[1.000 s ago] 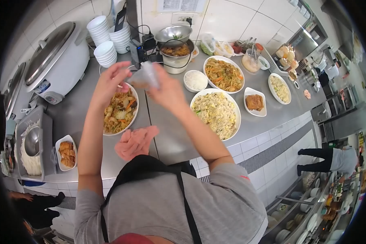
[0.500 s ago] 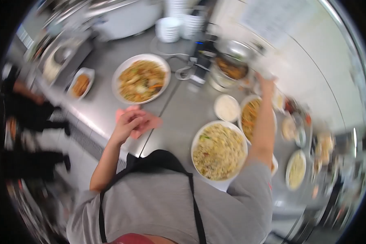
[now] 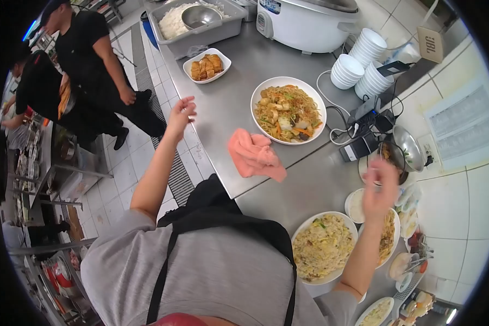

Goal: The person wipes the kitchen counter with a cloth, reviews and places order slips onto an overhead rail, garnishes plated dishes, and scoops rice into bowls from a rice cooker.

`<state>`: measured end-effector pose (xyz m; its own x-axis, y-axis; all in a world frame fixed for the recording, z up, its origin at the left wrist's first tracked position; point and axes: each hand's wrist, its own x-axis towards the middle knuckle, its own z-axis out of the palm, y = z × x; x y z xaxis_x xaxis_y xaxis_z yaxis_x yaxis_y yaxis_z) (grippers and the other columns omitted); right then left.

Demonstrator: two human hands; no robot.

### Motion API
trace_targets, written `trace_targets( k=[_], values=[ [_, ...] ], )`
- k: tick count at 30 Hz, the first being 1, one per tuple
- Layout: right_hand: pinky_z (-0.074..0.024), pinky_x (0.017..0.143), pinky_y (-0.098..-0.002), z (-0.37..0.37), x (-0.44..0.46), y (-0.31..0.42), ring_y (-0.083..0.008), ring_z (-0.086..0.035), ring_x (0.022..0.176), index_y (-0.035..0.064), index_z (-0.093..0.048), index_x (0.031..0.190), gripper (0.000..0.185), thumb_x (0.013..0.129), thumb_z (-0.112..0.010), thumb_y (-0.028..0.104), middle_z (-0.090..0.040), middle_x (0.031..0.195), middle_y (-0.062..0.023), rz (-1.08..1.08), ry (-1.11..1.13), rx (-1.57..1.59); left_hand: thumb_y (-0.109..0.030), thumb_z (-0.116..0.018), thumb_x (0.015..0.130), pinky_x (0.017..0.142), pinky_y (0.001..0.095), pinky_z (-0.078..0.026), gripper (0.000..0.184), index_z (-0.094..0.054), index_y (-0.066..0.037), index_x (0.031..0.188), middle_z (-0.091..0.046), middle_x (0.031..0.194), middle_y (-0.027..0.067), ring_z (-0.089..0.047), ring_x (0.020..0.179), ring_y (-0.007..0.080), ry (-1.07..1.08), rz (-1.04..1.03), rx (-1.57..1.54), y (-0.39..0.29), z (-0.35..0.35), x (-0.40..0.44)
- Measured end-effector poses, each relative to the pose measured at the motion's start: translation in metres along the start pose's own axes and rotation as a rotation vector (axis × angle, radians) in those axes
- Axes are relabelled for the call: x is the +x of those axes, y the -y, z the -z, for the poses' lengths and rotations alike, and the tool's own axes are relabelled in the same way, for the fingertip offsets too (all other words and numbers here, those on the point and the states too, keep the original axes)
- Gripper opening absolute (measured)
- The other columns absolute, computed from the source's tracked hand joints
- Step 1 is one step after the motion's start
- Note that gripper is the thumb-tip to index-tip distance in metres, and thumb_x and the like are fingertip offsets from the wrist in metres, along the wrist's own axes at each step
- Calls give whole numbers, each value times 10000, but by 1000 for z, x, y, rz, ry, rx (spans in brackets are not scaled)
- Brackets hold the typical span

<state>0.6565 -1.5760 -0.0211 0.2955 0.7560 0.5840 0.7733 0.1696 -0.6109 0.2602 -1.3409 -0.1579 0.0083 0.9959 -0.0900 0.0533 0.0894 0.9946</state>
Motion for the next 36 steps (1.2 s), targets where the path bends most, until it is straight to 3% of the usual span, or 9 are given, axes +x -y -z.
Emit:
trace_targets(
  k=[2,7,11,15,23,28,31,34,36],
  values=[
    [-461,650,-293,-47,-3,24,-212,-574,713,45,-576,911,205,710,-591,3,-569,863,-90,363,268,-91,-186,-538,821,643,260,-418,293,-521,-97,1100,-499,891,3,-500,767,105,-68,-45,-9,5,19,49],
    [-466,675,-336,-189,-26,61,-259,-543,842,63,-580,914,218,700,-599,99,-537,959,-85,341,698,-215,-237,-511,834,635,260,-435,364,-481,-45,1142,-507,969,40,-515,772,128,-233,-168,196,47,72,193],
    [-454,670,-333,-274,-27,54,-267,-526,803,54,-564,907,232,687,-598,117,-519,965,-99,307,835,-475,-248,-467,859,546,233,-445,353,-477,-42,1146,-533,931,45,-540,661,116,-8,100,33,15,67,205],
    [-426,666,-371,-327,37,93,-291,-507,806,34,-520,871,208,667,-560,43,-505,913,-130,226,278,-345,-196,-434,863,430,232,-430,292,-541,-29,1078,-578,701,56,-521,492,102,209,-14,188,31,62,234],
    [-443,736,-362,-420,128,34,-283,-549,873,30,-534,1034,382,683,-596,168,-568,955,-151,-422,255,9,-176,-433,846,453,272,-434,274,-562,-21,1032,-578,625,86,-534,479,124,225,-156,278,29,53,249],
    [-448,718,-328,-474,168,12,-273,-588,784,36,-581,998,378,707,-614,276,-618,838,-157,-512,694,-93,-178,-439,840,512,296,-453,265,-564,-31,1021,-594,660,123,-566,526,174,259,-227,305,29,56,254],
    [-446,672,-303,-473,176,14,-228,-585,758,22,-595,977,341,775,-558,294,-610,828,-151,-620,672,-97,-172,-446,830,592,323,-462,261,-564,-34,1017,-607,717,160,-594,614,237,280,-301,304,38,60,259],
    [-458,664,-350,-451,149,21,-257,-589,760,46,-594,968,318,820,-506,314,-610,860,-135,-588,211,-9,-167,-448,823,659,346,-455,272,-553,-24,1028,-608,776,187,-599,709,285,248,-278,442,34,58,255],
    [-468,660,-362,-414,127,56,-274,-585,747,49,-592,981,307,825,-503,297,-600,852,-136,-345,349,-471,-170,-438,831,587,330,-464,283,-539,-18,1048,-606,708,168,-601,611,246,239,-353,354,42,56,259]
  ],
)
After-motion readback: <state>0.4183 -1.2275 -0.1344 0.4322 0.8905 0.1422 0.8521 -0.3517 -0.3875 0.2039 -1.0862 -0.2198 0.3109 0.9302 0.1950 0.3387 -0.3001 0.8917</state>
